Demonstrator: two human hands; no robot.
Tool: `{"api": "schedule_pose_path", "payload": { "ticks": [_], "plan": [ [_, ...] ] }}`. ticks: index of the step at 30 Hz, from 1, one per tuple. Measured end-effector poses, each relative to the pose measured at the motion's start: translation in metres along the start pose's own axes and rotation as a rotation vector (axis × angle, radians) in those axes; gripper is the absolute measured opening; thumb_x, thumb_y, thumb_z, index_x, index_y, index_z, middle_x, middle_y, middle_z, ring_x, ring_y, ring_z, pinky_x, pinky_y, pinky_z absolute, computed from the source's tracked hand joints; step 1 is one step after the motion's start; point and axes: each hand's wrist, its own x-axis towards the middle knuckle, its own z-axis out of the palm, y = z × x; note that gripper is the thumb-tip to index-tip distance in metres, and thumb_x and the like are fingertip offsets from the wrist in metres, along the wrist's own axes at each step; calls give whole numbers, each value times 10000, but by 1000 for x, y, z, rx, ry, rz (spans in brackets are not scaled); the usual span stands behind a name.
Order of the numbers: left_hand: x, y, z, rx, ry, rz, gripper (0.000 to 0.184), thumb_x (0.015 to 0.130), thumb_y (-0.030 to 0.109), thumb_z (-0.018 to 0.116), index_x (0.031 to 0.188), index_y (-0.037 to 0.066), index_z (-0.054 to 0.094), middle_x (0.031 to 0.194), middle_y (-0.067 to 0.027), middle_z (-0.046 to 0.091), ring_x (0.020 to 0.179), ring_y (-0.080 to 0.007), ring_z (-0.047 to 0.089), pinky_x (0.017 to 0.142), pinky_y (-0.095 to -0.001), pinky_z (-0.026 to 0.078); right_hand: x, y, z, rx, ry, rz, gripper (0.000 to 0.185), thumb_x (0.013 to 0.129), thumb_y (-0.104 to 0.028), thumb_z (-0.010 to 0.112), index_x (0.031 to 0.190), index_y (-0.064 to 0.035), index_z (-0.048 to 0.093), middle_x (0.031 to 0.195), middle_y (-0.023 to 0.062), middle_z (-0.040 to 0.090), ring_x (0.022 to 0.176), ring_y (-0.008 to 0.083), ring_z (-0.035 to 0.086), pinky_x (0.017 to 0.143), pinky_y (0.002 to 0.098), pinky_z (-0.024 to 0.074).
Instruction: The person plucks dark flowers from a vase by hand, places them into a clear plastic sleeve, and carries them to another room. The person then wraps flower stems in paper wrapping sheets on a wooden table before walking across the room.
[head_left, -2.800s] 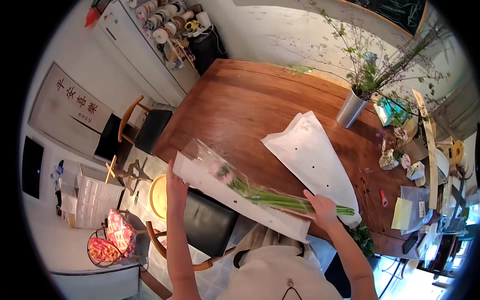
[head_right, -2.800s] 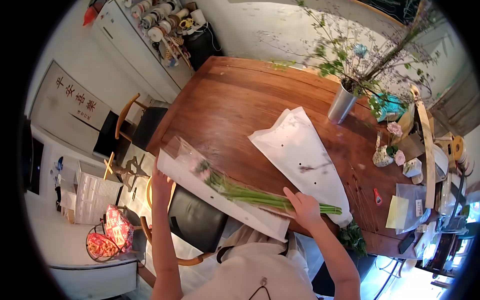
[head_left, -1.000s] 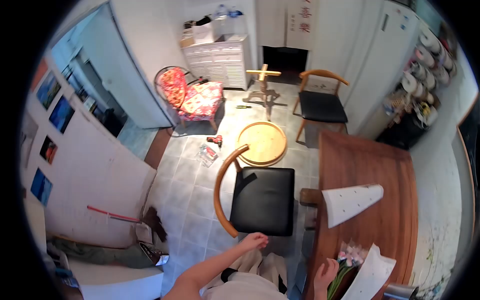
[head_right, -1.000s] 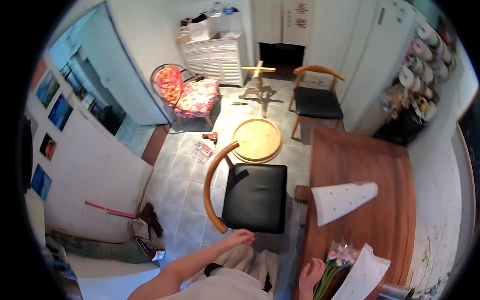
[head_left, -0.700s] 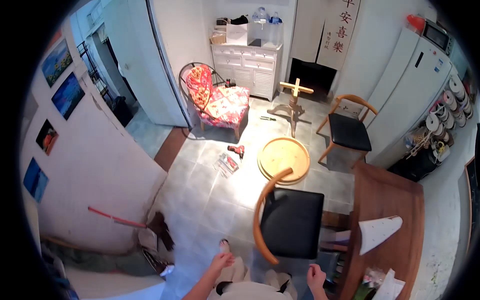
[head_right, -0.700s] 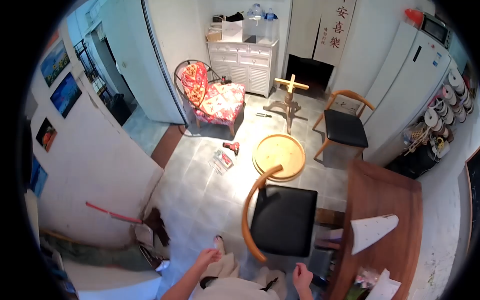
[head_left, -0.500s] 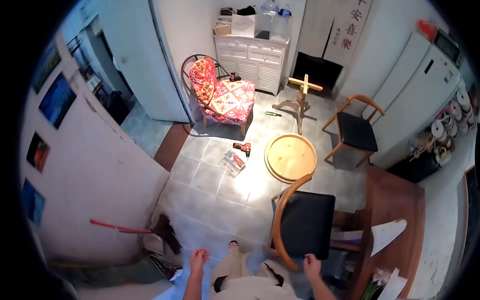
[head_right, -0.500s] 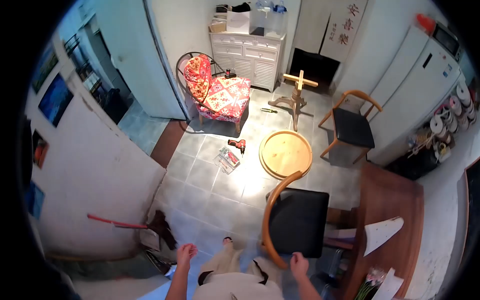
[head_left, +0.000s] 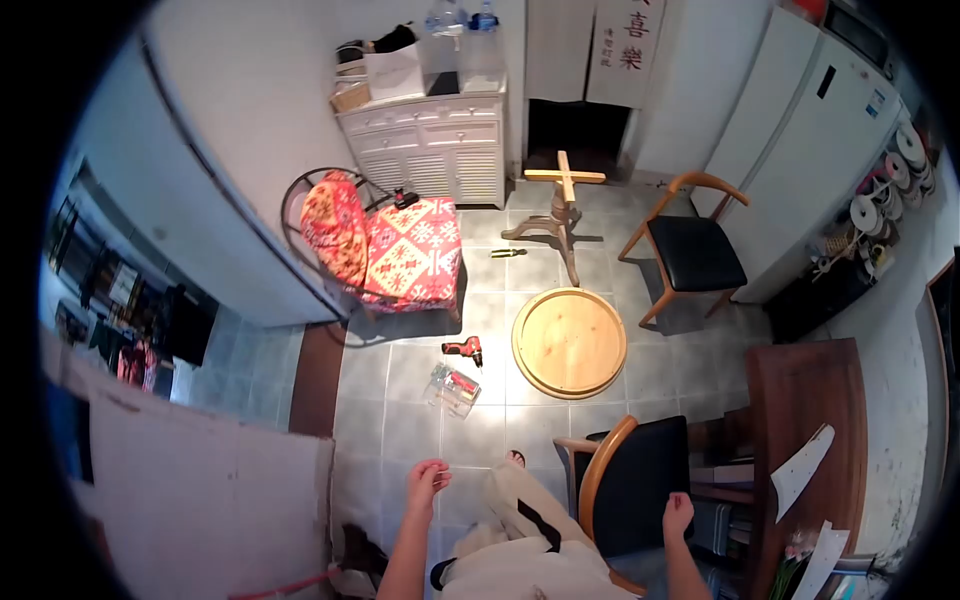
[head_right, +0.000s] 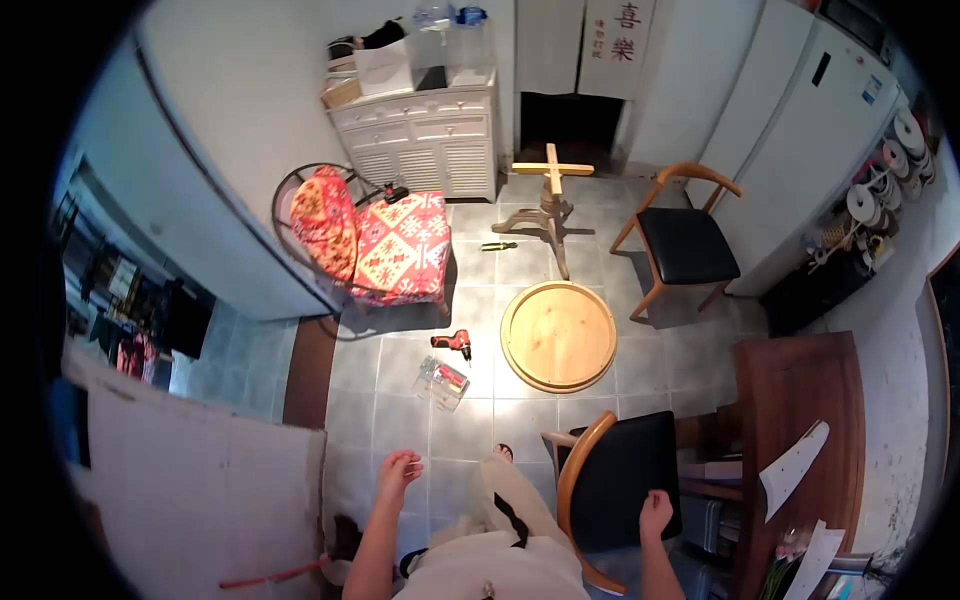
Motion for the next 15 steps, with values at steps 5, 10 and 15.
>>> {"api": "schedule_pose_path", "payload": {
  "ticks": [5, 10, 15],
  "plan": [
    [55, 120, 74, -90, -132, 86, 123, 911, 155, 512, 928, 37, 542, 760, -56, 594, 681, -137, 558, 669, -271, 472, 112, -139, 57, 194, -119, 11, 72, 841, -48, 558, 866, -1, 606, 590, 45, 526, 546, 84, 491, 520, 248, 407],
    [39, 331, 254, -349, -832, 410, 118, 933, 159, 462, 932, 44, 488, 743, -136, 614, 772, -205, 553, 809, -369, 443, 223, -199, 119, 169, -203, -104, 111, 813, -61, 574, 902, -14, 619, 565, 56, 490, 516, 105, 468, 513, 263, 406],
    [58, 480, 381, -534, -1531, 458, 312, 980, 263, 389, 1169, 16, 397, 840, -211, 648, 947, -304, 583, 802, -389, 481, 277, -207, 159, 63, -83, 22, 68, 811, -70, 573, 835, -11, 598, 555, 59, 479, 511, 128, 466, 511, 281, 408]
  ]
}}
